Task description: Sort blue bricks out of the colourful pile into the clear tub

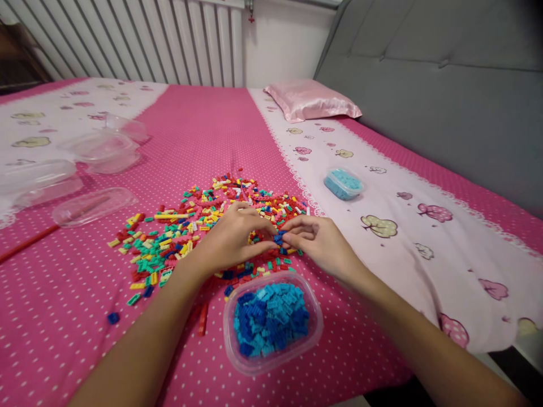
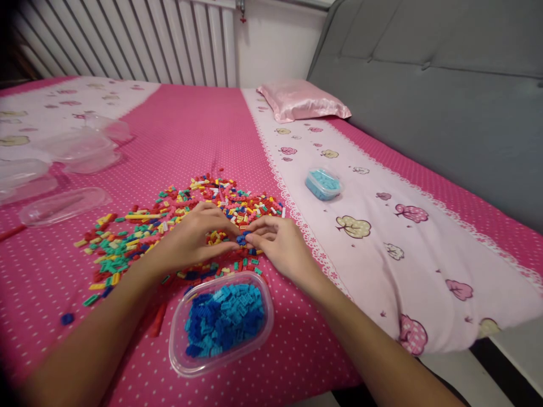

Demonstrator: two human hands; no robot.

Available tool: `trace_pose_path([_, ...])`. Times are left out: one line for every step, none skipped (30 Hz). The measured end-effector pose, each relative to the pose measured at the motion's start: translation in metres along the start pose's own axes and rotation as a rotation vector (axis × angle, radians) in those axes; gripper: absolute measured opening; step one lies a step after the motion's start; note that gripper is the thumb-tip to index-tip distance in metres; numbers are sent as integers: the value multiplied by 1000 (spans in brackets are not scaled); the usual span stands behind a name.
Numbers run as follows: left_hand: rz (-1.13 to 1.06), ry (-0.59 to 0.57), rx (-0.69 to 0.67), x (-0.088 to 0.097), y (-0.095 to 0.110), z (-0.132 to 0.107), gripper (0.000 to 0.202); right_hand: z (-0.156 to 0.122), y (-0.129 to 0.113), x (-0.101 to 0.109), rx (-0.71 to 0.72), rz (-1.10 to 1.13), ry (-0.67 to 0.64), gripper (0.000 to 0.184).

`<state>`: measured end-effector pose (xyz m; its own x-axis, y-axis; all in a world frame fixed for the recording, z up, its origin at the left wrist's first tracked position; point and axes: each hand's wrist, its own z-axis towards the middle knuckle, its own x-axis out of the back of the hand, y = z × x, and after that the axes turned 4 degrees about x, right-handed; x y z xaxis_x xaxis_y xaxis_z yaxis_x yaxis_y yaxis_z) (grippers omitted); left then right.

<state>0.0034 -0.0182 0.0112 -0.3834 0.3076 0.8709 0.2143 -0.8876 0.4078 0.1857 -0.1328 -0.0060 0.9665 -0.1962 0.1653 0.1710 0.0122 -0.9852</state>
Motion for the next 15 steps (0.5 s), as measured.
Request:
trace_pose_path([5, 2, -3, 0, 0, 0, 16, 0, -1, 0, 2, -10, -2, 10])
trace_pose_path([11, 3, -7, 0, 0, 0, 16, 0, -1, -1, 3, -24, -1, 11])
trace_pose_path([18, 4, -10, -1, 0, 0, 17, 0, -2, -1, 6, -39, 3, 11])
trace_pose_path([24, 4, -15, -1, 0, 0, 17, 0, -2, -2, 12, -55, 11, 10])
trace_pose_path([29, 6, -22, -1, 0, 0, 17, 0, -2, -3, 20, -73, 21, 10])
trace_pose_path([32, 9, -30, -1, 0, 0, 16, -1, -2, -3, 30, -93, 31, 10])
trace_pose_path([35, 14, -40, -1, 0, 0, 16, -1, -2, -4, 43, -114, 38, 9])
trace_pose_path([36, 20, -51, -1, 0, 0, 15, -1, -3, -4, 56, -130, 41, 9])
trace_pose_path([37, 31, -63, -1, 0, 0, 14, -1, -3, -5, 68, -144, 42, 9])
trace_pose_path([39, 42, -74, 0, 1, 0, 14, -1, -3, -5, 79, -155, 43, 9])
trace_pose_path([40, 56, -85, 0, 1, 0, 14, -2, -4, -5, 90, -168, 44, 9])
trace_pose_path([42, 70, -95, 0, 2, 0, 13, -2, -6, -4, 104, -186, 45, 9])
trace_pose_path([47, 82, -104, 0, 2, 0, 13, -3, -7, -4, 123, -215, 46, 10])
trace_pose_path([54, 92, -110, -1, 3, 0, 13, -4, -8, -4, 150, -256, 46, 10])
trace_pose_path([62, 97, -113, -1, 3, 0, 13, -5, -10, -4, 185, -304, 46, 11])
